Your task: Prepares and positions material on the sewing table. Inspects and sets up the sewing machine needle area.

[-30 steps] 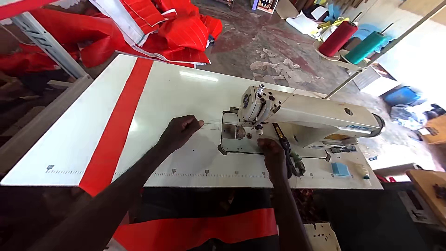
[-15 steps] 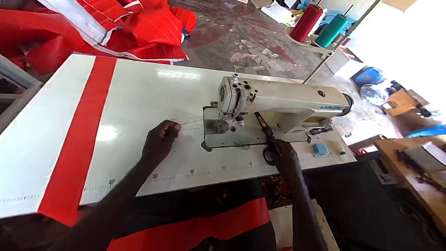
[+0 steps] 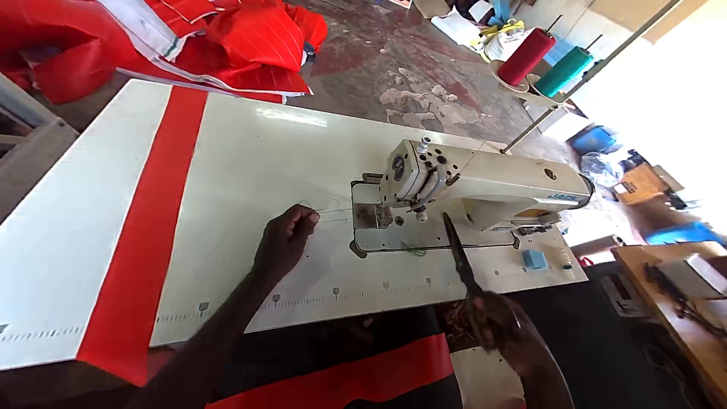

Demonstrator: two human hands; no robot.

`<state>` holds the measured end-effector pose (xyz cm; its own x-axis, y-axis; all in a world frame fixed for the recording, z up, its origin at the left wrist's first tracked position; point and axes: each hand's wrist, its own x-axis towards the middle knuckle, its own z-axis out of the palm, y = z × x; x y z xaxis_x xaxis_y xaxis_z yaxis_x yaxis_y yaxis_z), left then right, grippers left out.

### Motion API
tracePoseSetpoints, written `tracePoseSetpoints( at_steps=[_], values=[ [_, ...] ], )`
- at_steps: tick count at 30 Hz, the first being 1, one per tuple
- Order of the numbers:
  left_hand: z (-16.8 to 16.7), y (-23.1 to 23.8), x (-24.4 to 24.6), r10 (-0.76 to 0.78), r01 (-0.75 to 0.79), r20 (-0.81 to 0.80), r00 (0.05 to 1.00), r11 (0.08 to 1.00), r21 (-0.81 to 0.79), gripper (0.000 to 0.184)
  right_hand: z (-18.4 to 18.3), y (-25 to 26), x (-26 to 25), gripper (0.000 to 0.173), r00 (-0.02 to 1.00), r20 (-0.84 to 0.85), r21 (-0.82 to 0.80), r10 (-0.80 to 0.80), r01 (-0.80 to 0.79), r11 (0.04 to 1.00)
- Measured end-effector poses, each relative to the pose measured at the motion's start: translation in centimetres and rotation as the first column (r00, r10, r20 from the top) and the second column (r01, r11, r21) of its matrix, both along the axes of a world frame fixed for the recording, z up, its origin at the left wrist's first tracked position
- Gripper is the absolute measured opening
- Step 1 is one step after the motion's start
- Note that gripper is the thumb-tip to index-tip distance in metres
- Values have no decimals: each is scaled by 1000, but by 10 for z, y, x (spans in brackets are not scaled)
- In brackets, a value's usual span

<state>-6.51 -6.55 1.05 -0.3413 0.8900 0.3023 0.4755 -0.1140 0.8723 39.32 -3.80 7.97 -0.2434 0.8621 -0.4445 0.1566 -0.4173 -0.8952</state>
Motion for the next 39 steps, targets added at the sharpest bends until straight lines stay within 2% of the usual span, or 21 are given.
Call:
tracePoseSetpoints(
  at_steps=[3, 5, 9, 12, 15, 18, 22, 24, 28, 31, 34, 39],
  values=[
    [2, -2, -1, -1, 2, 38, 999, 1000, -22, 20, -12, -40, -6, 42, 926, -349, -91, 144, -186, 978],
    [2, -2, -1, -9, 10, 49, 999, 1000, -22, 21, -17, -63, -28, 53, 868, -445, -90, 221, -289, 953],
    [1, -3, 1, -14, 14, 72, 997, 1000, 1, 20, -25, -78, -88, 68, 876, -406, -140, 261, -341, 930],
    [-1, -3, 0, -15, 11, 93, 996, 999, 40, 20, -37, -69, -117, 71, 859, -424, -152, 286, -379, 913],
    [-1, -3, -1, -22, 17, 98, 995, 999, 50, 20, -36, -60, -135, 69, 858, -454, -189, 241, -357, 915],
    [0, -3, -2, -31, 28, 95, 995, 999, 36, 19, -35, -56, -144, 67, 878, -430, -206, 208, -320, 925],
    [-2, -2, -2, -39, 35, 85, 996, 998, 48, 20, -36, -65, -150, 51, 897, -394, -138, 201, -274, 952],
    [-1, -3, -2, -36, 32, 84, 996, 998, 49, 20, -39, -74, -147, 49, 892, -405, -123, 200, -270, 955],
    [0, -3, -2, -35, 31, 83, 996, 998, 48, 18, -39, -91, -131, 62, 855, -440, -108, 276, -355, 929],
    [0, -3, -1, -35, 31, 86, 996, 998, 48, 19, -42, -96, -130, 75, 808, -523, -218, 274, -437, 873],
    [1, -4, -1, -40, 35, 112, 993, 998, 49, 19, -46, -93, -147, 78, 748, -599, -245, 286, -511, 824],
    [1, -4, 0, -64, 51, 137, 988, 994, 97, 20, -41, -78, -179, 79, 724, -648, -291, 237, -522, 802]
  ],
)
